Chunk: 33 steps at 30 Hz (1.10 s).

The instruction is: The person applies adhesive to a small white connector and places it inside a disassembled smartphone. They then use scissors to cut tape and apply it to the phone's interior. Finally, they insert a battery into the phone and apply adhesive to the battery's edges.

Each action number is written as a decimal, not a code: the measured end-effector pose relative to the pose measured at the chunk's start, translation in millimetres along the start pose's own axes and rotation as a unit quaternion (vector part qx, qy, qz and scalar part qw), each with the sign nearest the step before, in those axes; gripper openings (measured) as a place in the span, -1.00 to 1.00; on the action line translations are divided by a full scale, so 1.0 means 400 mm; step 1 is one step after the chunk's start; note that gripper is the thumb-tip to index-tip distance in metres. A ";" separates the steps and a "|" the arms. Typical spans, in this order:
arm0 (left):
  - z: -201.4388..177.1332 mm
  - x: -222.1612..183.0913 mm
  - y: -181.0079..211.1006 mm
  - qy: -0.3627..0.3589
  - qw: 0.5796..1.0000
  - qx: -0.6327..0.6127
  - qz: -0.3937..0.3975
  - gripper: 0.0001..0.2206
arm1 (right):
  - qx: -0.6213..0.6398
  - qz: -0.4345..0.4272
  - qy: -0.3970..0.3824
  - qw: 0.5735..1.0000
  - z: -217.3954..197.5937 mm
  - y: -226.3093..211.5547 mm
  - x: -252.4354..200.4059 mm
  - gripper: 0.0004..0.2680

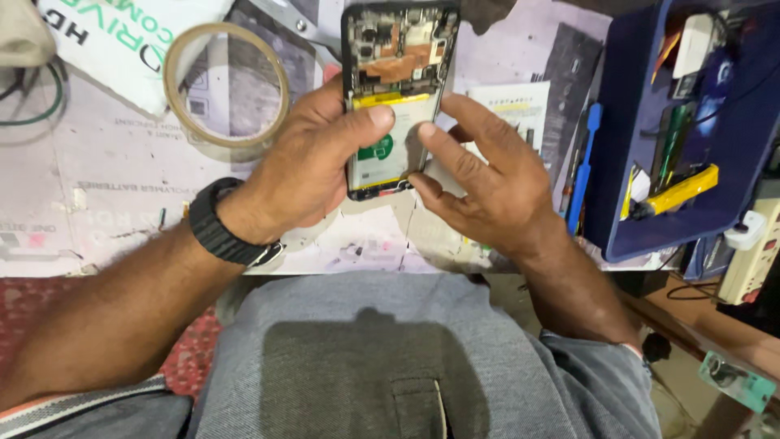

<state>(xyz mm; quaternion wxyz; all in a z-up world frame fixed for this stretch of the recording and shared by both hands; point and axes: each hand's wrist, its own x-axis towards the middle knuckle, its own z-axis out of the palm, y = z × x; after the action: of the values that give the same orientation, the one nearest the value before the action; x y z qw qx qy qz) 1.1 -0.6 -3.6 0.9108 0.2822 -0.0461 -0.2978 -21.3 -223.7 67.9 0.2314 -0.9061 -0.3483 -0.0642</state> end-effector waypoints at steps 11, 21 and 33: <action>-0.010 -0.004 0.006 -0.028 0.973 0.225 0.033 -0.60 | -0.008 -0.041 0.002 0.999 0.010 0.018 -0.003 -0.55; 0.000 -0.004 0.022 -0.023 0.954 0.295 0.042 -0.62 | -0.026 -0.079 0.010 0.996 0.017 0.033 -0.003 -0.51; 0.002 -0.002 0.025 0.004 0.953 0.301 0.028 -0.71 | -0.091 -0.115 -0.012 0.989 -0.004 0.041 0.010 -0.59</action>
<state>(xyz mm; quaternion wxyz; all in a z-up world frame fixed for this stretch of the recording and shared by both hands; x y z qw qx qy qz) 5.2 6.1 2.7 0.7917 0.5433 -0.1377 -0.2433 -7.6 -232.8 64.3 0.1352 -0.8782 -0.4452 -0.1112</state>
